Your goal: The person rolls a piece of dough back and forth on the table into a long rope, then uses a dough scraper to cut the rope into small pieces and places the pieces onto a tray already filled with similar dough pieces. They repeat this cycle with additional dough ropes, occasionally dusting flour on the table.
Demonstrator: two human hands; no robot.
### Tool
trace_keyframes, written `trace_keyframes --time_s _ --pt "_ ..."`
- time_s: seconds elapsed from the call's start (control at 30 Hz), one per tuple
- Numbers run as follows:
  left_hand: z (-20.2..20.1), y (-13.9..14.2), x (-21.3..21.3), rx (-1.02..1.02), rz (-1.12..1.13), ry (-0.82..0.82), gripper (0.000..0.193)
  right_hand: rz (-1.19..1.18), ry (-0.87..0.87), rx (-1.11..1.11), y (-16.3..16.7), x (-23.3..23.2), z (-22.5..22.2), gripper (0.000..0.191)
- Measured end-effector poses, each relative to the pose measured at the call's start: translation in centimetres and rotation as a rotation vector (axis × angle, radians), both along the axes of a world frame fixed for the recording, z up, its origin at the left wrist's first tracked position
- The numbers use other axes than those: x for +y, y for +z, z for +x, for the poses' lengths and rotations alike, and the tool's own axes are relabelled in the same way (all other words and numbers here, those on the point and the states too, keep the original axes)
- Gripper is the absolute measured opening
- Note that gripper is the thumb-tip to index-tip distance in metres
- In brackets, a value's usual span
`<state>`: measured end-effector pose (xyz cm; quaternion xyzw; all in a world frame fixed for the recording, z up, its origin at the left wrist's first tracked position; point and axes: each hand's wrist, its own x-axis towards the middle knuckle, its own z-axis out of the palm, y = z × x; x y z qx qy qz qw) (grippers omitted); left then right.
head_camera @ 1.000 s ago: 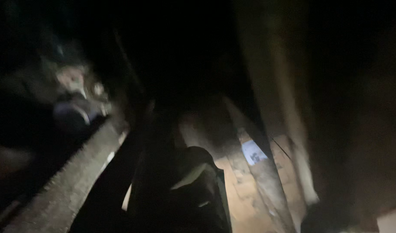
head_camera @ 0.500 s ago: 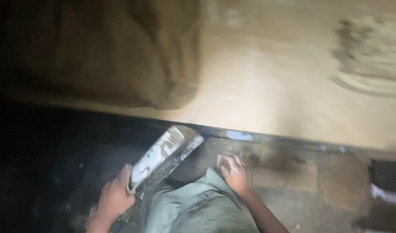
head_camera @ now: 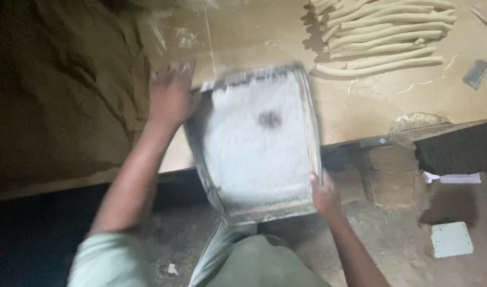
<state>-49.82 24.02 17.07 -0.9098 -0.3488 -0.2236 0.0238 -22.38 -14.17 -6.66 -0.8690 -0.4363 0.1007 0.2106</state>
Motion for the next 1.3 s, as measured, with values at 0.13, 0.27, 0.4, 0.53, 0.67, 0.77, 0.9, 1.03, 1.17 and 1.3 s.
trace_keyframes --time_s 0.13,0.27,0.4,0.53,0.67,0.77,0.9,1.03,1.17,1.3 --pt "6.0 -5.4 -1.0 -0.261 -0.348 -0.085 0.056 0.024 -0.15 0.314 3.5 9.1 3.6 0.054" --pt "9.1 -11.5 -8.9 -0.139 -0.668 -0.496 0.06 -0.051 -0.236 0.511 3.8 16.6 6.2 0.055" --pt "12.0 -15.7 -11.6 0.247 -0.639 -0.384 0.062 -0.051 -0.172 0.473 3.5 20.0 9.5 0.058" --pt "14.3 -15.7 -8.9 0.274 -0.645 -0.39 0.048 -0.081 0.079 0.188 4.6 18.7 13.3 0.043" --pt "18.8 -12.8 -6.1 0.522 -0.888 -0.478 0.029 0.193 0.119 0.095 5.7 14.9 21.9 0.035" --pt "25.2 -11.6 -6.1 0.555 -0.933 -0.319 0.032 0.11 0.225 -0.349 5.0 11.2 31.3 0.026" --pt "36.6 -13.1 -8.7 0.149 -0.625 -0.447 0.043 -0.084 0.035 -0.528 4.4 6.0 45.0 0.042" --pt "51.8 -17.8 -11.4 -0.066 -0.457 -0.418 0.064 -0.117 -0.115 -0.378 5.3 4.2 57.8 0.079" --pt "62.0 -21.0 -13.0 -0.028 -0.293 -0.138 0.073 -0.182 0.045 -0.246 5.9 3.7 66.4 0.085" --pt "63.6 -21.8 -18.0 0.021 -0.334 0.058 0.074 -0.122 0.191 -0.408 5.7 6.1 69.3 0.075"
